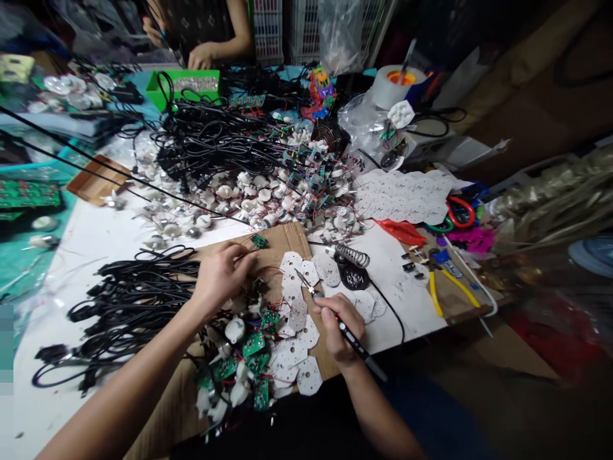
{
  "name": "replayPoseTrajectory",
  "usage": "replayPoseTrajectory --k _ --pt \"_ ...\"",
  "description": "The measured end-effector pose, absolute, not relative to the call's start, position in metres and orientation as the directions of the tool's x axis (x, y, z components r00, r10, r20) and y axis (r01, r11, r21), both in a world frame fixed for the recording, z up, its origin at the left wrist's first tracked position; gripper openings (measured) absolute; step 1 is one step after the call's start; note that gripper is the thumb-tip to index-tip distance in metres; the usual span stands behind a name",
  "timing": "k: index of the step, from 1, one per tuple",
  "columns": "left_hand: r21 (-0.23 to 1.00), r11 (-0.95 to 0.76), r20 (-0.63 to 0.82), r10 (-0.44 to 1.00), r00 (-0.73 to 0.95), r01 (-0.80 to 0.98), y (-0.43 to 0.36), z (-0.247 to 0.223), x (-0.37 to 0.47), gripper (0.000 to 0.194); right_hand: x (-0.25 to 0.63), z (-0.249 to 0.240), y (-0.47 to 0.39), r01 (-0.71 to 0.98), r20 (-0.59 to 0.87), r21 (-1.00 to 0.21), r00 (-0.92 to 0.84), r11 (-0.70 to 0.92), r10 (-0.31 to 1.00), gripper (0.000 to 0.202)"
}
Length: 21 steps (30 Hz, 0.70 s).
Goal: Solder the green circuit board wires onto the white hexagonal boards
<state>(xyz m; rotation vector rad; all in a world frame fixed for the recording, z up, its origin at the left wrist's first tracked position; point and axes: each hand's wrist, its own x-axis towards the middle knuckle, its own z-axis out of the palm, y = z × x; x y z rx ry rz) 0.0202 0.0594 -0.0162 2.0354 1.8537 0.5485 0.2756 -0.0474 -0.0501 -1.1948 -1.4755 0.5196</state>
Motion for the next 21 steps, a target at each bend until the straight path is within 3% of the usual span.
replayPoseTrajectory --k 6,15,21 --pt "0.439 0.002 0.125 0.99 -0.063 0.898 0.075 -0.015 -0.012 0.027 0.276 -0.05 -0.048 0.398 0.459 -0.837 0.135 0.376 0.878 0.022" --pt "0.522 -0.073 0.101 0.995 0.023 0.85 0.138 -0.012 0.016 0.021 0.275 -0.054 -0.048 0.404 0.488 -0.822 0.137 0.401 0.862 0.023" --pt "0.548 0.071 0.079 0.987 -0.136 0.833 0.154 -0.01 0.034 0.015 0.275 -0.057 -0.047 0.392 0.501 -0.821 0.147 0.414 0.853 0.023"
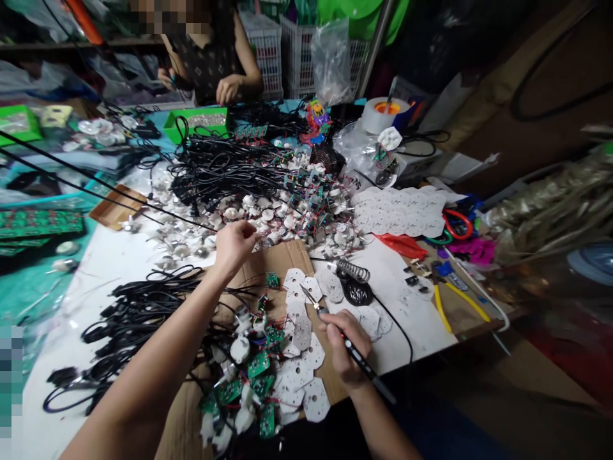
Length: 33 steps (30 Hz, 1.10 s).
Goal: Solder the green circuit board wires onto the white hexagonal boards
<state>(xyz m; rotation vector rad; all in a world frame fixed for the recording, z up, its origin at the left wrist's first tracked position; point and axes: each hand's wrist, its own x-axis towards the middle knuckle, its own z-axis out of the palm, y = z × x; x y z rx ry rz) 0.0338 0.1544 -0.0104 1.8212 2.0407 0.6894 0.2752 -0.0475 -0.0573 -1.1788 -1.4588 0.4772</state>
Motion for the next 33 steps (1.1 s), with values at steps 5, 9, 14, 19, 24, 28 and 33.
replayPoseTrajectory --k 5,9,14,19,24,28,33 --pt "0.604 0.13 0.078 0.972 -0.22 0.786 0.153 -0.017 0.024 0.055 0.275 -0.055 -0.045 0.388 0.502 -0.818 0.122 0.424 0.856 0.024" --pt "0.651 0.141 0.005 0.982 -0.19 0.745 0.161 -0.025 0.015 0.06 0.276 -0.056 -0.045 0.377 0.505 -0.819 0.118 0.432 0.855 0.023" --pt "0.667 -0.061 0.084 0.996 0.005 0.742 0.17 -0.028 0.015 0.024 0.276 -0.057 -0.045 0.389 0.49 -0.823 0.117 0.414 0.864 0.022" --pt "0.555 -0.231 0.196 0.97 0.145 0.799 0.169 -0.03 0.017 0.021 0.275 -0.057 -0.044 0.395 0.497 -0.817 0.113 0.42 0.86 0.021" --pt "0.512 -0.306 0.225 0.95 0.218 0.803 0.165 -0.032 0.017 0.024 0.275 -0.059 -0.045 0.401 0.484 -0.821 0.112 0.406 0.868 0.021" --pt "0.579 -0.27 0.226 0.96 0.167 0.769 0.163 -0.033 0.018 0.017 0.276 -0.059 -0.046 0.398 0.48 -0.822 0.1 0.407 0.871 0.021" --pt "0.843 -0.142 0.218 0.972 -0.089 0.518 0.163 -0.022 0.015 0.031 0.276 -0.059 -0.045 0.411 0.49 -0.814 0.107 0.41 0.865 0.021"
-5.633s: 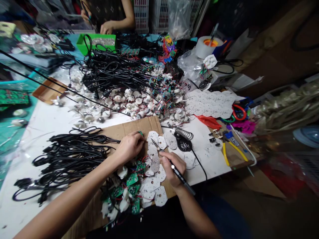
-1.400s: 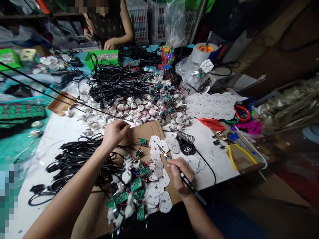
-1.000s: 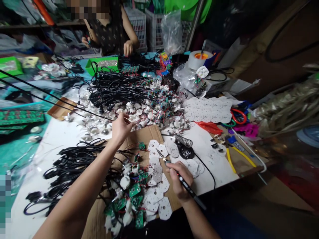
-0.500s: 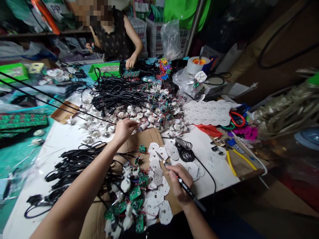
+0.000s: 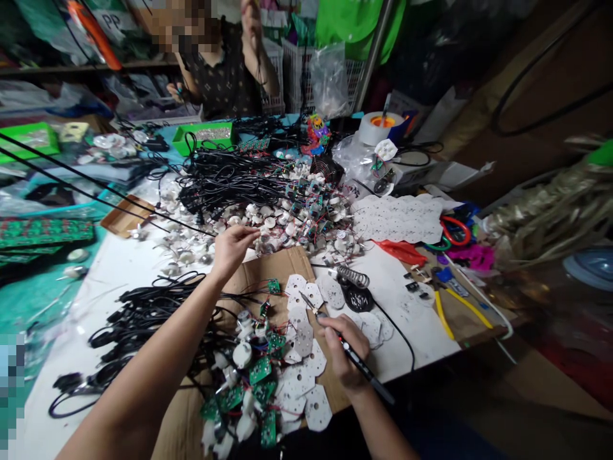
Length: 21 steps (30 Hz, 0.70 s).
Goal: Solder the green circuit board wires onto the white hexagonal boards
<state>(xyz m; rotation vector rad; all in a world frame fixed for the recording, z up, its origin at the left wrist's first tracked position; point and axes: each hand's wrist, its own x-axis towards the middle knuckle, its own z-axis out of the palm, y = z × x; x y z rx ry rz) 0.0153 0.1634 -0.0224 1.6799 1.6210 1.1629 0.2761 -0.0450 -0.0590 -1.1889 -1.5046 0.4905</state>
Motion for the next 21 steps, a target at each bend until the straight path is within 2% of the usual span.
replayPoseTrajectory --k 4,6,11,13,17,21 --pt "0.95 -0.155 0.198 0.97 -0.141 0.272 0.154 -0.003 0.008 0.044 0.276 -0.06 -0.044 0.422 0.492 -0.811 0.115 0.406 0.863 0.02" --pt "0.952 -0.178 0.21 0.972 -0.108 0.248 0.144 0.004 0.002 0.044 0.276 -0.06 -0.044 0.419 0.497 -0.809 0.113 0.412 0.86 0.02" --pt "0.824 -0.21 0.182 0.978 0.105 0.526 0.108 0.002 -0.011 0.039 0.276 -0.055 -0.044 0.421 0.493 -0.809 0.107 0.41 0.863 0.021" --pt "0.775 -0.236 0.164 0.971 0.173 0.586 0.094 -0.003 -0.013 0.035 0.276 -0.053 -0.044 0.422 0.493 -0.811 0.122 0.405 0.861 0.021" --pt "0.765 -0.26 0.205 0.966 0.16 0.589 0.075 -0.009 -0.013 0.029 0.276 -0.052 -0.045 0.417 0.488 -0.815 0.116 0.403 0.865 0.021" --pt "0.76 -0.183 0.181 0.981 0.067 0.624 0.068 -0.018 -0.016 0.033 0.276 -0.054 -0.045 0.415 0.478 -0.82 0.12 0.394 0.87 0.021"
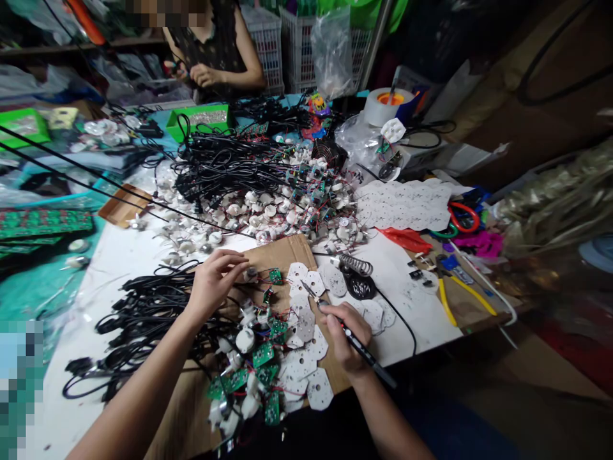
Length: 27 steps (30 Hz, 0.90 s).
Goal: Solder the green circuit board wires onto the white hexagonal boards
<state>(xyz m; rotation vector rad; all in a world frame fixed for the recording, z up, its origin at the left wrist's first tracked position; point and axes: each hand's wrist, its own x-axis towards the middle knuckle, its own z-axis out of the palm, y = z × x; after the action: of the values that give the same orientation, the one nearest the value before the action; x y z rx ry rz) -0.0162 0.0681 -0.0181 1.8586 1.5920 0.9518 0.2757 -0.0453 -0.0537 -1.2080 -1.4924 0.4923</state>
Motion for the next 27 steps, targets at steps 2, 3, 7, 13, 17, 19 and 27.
replayPoseTrajectory --k 2,3,7,13,17,19,27 --pt "0.784 -0.115 0.135 0.991 0.014 0.611 0.068 -0.023 -0.019 0.041 0.275 -0.055 -0.045 0.418 0.475 -0.822 0.132 0.386 0.87 0.02" --pt "0.798 -0.081 0.103 0.995 -0.002 0.597 0.068 -0.024 -0.019 0.045 0.275 -0.055 -0.045 0.42 0.471 -0.824 0.136 0.38 0.871 0.021" --pt "0.797 -0.056 0.01 0.997 0.079 0.601 0.069 -0.023 -0.02 0.046 0.276 -0.052 -0.046 0.428 0.465 -0.823 0.132 0.373 0.875 0.021" --pt "0.522 -0.453 0.079 0.869 0.488 0.722 0.066 -0.01 -0.007 0.027 0.275 -0.049 -0.045 0.426 0.483 -0.816 0.133 0.39 0.866 0.021" --pt "0.451 -0.485 0.118 0.864 0.489 0.749 0.063 -0.002 0.002 0.023 0.275 -0.053 -0.046 0.419 0.487 -0.819 0.144 0.393 0.862 0.02" --pt "0.495 -0.435 0.156 0.896 0.416 0.752 0.064 0.004 0.005 0.024 0.276 -0.054 -0.049 0.422 0.48 -0.822 0.153 0.382 0.864 0.02" --pt "0.723 -0.257 0.015 0.934 0.358 0.641 0.068 -0.005 0.034 0.015 0.278 -0.053 -0.058 0.457 0.444 -0.833 0.214 0.313 0.87 0.021"
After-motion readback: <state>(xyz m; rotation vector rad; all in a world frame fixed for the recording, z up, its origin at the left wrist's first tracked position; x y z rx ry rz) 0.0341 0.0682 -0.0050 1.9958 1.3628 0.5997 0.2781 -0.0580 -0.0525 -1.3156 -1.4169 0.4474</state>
